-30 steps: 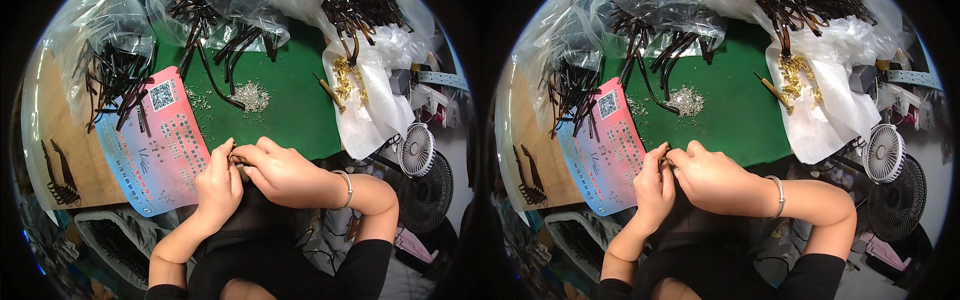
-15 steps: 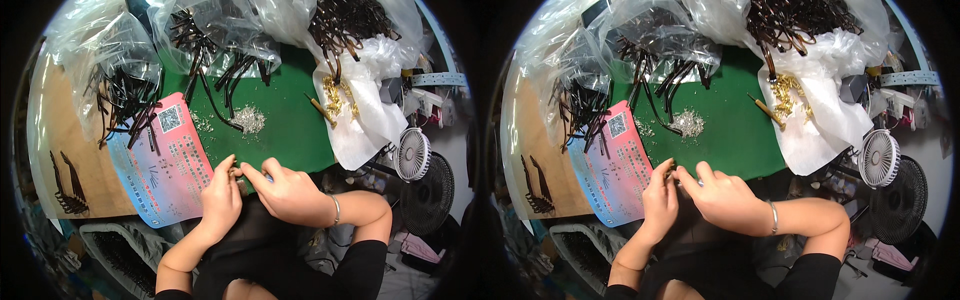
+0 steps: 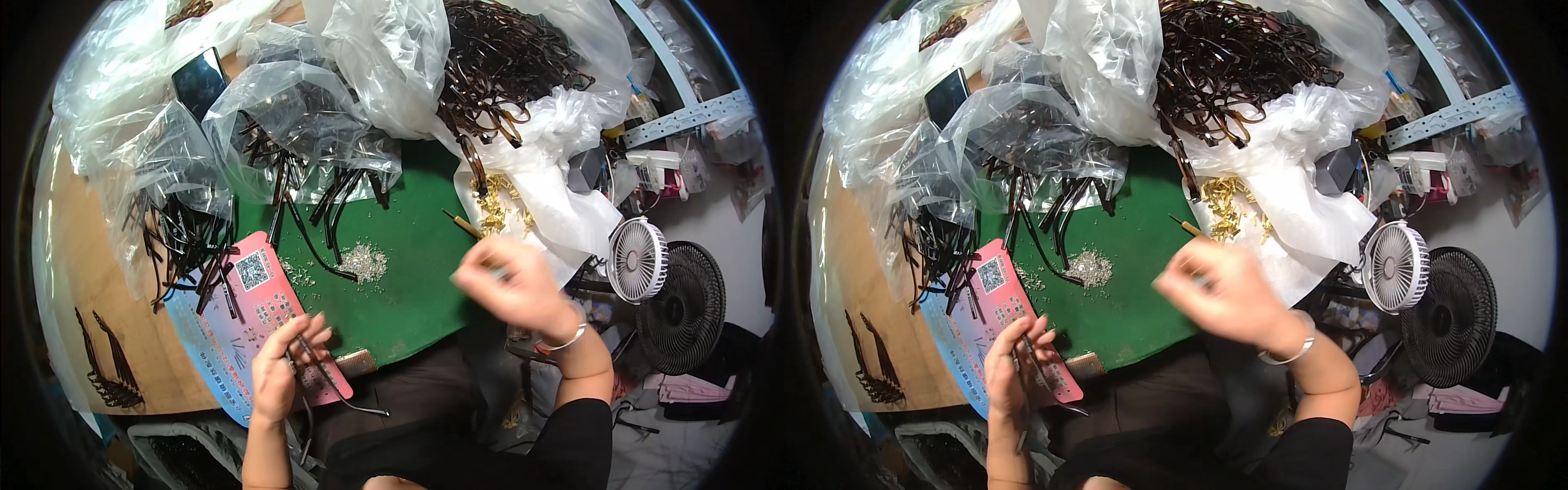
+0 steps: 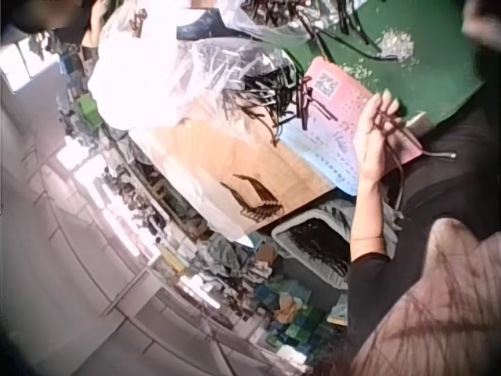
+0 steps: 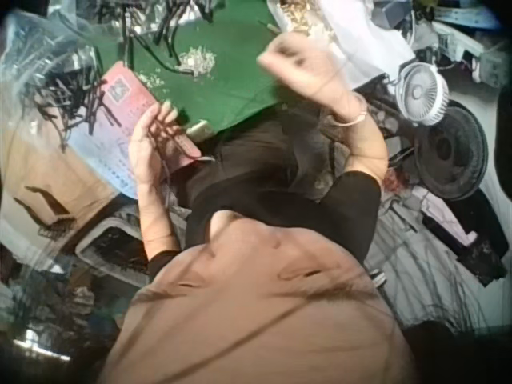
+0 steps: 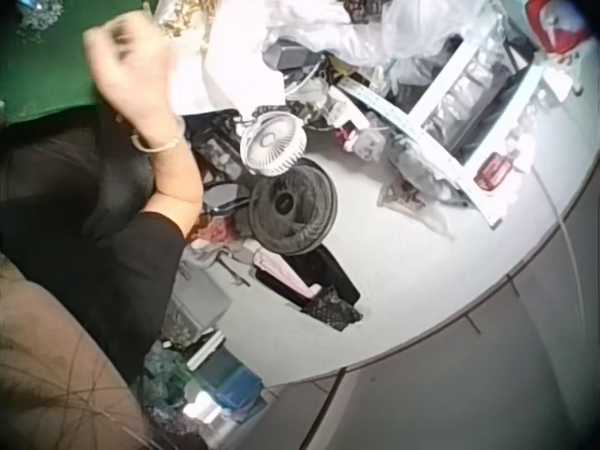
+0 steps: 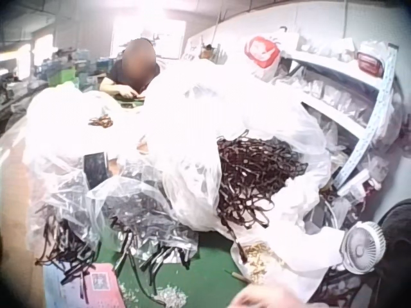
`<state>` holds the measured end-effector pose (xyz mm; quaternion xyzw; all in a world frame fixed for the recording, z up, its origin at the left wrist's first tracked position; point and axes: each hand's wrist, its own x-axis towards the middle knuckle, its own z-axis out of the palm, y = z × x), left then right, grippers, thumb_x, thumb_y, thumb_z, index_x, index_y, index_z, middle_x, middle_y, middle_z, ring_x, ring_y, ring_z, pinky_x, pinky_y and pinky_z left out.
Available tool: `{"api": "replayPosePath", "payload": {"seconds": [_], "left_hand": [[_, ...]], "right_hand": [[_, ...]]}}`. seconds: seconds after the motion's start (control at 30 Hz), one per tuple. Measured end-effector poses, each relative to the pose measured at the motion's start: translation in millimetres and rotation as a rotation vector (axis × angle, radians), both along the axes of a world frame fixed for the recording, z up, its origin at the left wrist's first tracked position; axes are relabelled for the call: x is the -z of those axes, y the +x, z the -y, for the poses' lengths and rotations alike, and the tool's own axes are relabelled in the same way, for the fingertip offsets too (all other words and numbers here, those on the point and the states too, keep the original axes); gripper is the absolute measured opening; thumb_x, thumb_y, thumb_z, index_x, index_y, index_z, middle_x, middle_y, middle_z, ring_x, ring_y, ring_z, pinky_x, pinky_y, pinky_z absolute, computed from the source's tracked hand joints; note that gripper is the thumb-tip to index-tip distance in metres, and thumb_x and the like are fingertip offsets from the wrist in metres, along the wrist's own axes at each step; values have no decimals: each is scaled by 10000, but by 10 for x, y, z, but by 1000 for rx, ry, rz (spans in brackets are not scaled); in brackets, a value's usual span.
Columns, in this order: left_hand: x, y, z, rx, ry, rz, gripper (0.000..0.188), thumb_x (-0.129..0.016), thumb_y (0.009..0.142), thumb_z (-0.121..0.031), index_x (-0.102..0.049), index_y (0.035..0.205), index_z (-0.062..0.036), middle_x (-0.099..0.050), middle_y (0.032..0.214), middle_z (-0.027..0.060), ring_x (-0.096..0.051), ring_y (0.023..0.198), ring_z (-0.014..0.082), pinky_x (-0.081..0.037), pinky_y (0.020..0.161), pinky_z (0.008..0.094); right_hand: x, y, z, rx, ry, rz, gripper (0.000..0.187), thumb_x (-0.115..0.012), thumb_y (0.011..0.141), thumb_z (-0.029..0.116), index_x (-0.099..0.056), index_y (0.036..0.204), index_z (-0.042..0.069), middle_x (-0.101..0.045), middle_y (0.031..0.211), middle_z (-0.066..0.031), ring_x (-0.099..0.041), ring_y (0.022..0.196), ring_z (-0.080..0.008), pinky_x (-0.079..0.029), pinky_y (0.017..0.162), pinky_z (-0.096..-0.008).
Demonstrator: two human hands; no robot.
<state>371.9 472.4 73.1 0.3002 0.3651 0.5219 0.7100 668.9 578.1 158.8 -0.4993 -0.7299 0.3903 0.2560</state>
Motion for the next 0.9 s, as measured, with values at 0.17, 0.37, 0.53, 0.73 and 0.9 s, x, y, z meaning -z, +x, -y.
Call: {"api": "replayPosePath", "payload": {"seconds": [0.17,0.37,0.53,0.73,0.9], "left_hand": [[-140,79,-82,150,-29,153,664,-553,799,-46,-253,1384,46,-364,1400,220,-388,1291,309,-356,1038,419],[-254,66,71,-154,-152,-354,185,-619,827,40,-563,1002,57,-675,906,177,-673,849,238,-539,784,311],[-240,158,0,-9,6,-741,61,-571,853,8,-580,907,33,-657,694,75,-649,639,124,-508,568,246],[-109,21,-1,-202,114,-1251,116,-540,899,-82,-610,889,10,-598,668,112,-607,560,210,-463,530,297],[-103,69,13,-264,303,-1396,78,-584,848,-42,-627,902,-7,-583,745,132,-578,624,268,-463,578,334]], "right_hand": [[40,231,-587,163,134,46,186,-640,776,57,-615,943,-23,-646,790,-92,-605,730,-102,-486,661,-253],[46,-228,-170,-5,417,328,156,-643,744,98,-568,858,23,-583,725,-119,-602,604,-278,-486,556,-356],[328,-300,137,-213,164,761,161,-554,735,50,-475,872,21,-592,731,-155,-612,624,-340,-502,533,-405],[158,-103,150,-253,73,574,216,-548,772,76,-489,970,14,-604,760,-184,-623,687,-351,-510,597,-433],[275,-70,-383,-168,499,763,75,-561,773,65,-523,836,49,-535,767,-121,-596,627,-321,-495,541,-411]]}}
